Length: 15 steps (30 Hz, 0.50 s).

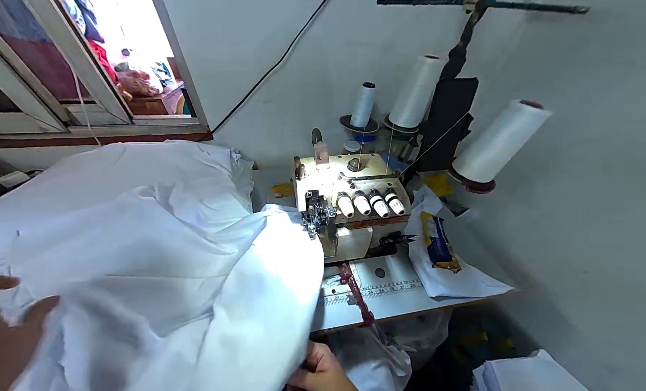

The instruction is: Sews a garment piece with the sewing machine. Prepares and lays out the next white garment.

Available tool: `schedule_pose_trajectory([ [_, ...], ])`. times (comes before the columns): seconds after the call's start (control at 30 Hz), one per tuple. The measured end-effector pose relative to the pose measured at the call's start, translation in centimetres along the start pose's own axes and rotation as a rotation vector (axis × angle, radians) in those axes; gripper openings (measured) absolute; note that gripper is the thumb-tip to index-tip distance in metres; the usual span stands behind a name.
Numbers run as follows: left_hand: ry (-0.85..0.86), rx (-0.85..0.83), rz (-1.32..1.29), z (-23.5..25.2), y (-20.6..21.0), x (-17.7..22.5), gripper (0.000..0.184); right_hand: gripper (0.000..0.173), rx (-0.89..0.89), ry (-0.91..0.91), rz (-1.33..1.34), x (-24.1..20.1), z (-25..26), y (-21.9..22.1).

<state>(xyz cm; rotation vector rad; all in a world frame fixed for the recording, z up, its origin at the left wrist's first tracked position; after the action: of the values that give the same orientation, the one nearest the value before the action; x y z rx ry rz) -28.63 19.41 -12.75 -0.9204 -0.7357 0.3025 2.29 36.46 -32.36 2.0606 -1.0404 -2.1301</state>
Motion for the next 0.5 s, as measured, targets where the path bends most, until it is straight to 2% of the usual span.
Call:
schedule_pose_trajectory([
  [0.1, 0.242, -0.122, -0.105, -0.3, 6.1, 0.7, 0.058, 0.015, 0.227, 0.039, -0.047, 2.2, 0.0, -1.5],
  [0.13, 0.244, -0.153, -0.116, -0.8, 8.0, 0.6, 0.06, 0.016, 0.26, 0.057, -0.035, 2.8, 0.0, -1.9],
  [0.2, 0.128, -0.211, -0.105, -2.1, 11.1, -0.1, 0.061, 0.02, 0.307, 0.097, -0.021, 3.7, 0.0, -2.2],
  [0.23, 0.112, -0.192, -0.092, -2.9, 12.0, 0.1, 0.055, 0.021, 0.316, 0.113, -0.016, 4.2, 0.1, -2.2],
  [0.3, 0.22, -0.076, -0.089, -4.1, 12.5, 3.1, 0.041, 0.018, 0.314, 0.135, -0.006, 5.0, 0.7, -2.0],
  [0.37, 0.31, -0.036, -0.149, -5.4, 13.4, 7.3, 0.051, 0.012, 0.3, 0.139, -0.009, 5.7, 1.1, -2.0],
  [0.43, 0.261, -0.126, -0.309, -5.8, 15.4, 9.0, 0.057, 0.012, 0.266, 0.116, -0.051, 5.6, 1.2, -1.8],
  [0.5, 0.196, -0.125, -0.51, -5.1, 16.1, 8.6, 0.032, 0.01, 0.184, 0.056, -0.17, 3.9, 0.3, -1.1],
])
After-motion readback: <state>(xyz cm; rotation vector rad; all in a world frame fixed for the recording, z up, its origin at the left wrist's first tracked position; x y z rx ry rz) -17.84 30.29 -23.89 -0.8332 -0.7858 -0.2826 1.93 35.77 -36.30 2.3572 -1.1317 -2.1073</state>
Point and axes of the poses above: each hand's wrist, its own z-axis towards the middle knuckle, its own y-axis out of the palm, x = y × z, the point moved 10 cm from there along z, towards the middle knuckle, and after that the axes turned 10 degrees about y, right-handed, at the moved point
